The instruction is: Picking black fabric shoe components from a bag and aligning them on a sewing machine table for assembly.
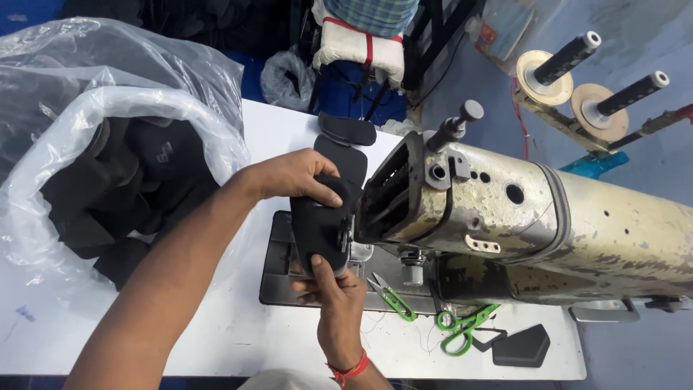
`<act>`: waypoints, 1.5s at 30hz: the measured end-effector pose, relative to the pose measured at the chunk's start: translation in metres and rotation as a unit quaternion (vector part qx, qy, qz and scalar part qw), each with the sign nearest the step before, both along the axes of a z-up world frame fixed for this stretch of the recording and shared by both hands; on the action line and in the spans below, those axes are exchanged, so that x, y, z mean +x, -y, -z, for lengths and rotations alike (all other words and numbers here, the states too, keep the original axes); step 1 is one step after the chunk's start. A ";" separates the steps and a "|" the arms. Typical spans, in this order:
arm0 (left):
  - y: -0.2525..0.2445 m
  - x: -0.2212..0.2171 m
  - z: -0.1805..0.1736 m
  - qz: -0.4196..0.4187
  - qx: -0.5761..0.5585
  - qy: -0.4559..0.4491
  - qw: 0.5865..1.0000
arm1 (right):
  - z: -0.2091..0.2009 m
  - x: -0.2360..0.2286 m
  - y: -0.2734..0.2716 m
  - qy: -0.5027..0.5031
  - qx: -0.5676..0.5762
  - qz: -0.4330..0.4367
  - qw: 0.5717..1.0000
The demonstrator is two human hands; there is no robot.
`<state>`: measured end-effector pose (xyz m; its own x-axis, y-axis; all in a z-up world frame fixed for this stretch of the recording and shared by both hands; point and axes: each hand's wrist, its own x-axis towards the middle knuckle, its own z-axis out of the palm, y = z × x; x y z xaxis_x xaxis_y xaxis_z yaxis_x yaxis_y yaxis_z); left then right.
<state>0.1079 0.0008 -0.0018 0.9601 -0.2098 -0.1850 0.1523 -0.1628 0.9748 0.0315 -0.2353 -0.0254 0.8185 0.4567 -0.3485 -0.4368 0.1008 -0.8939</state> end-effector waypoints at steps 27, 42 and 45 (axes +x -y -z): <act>0.062 -0.160 0.043 -0.154 -0.219 -0.116 0.956 | 0.001 0.000 0.024 0.080 -0.029 0.053 0.995; 0.099 -0.146 0.037 -0.309 -0.343 -0.101 0.882 | 0.017 -0.005 0.045 0.064 -0.063 -0.013 0.996; 0.096 -0.140 0.033 -0.303 -0.325 -0.079 0.892 | 0.011 0.002 0.040 0.074 -0.049 -0.015 0.996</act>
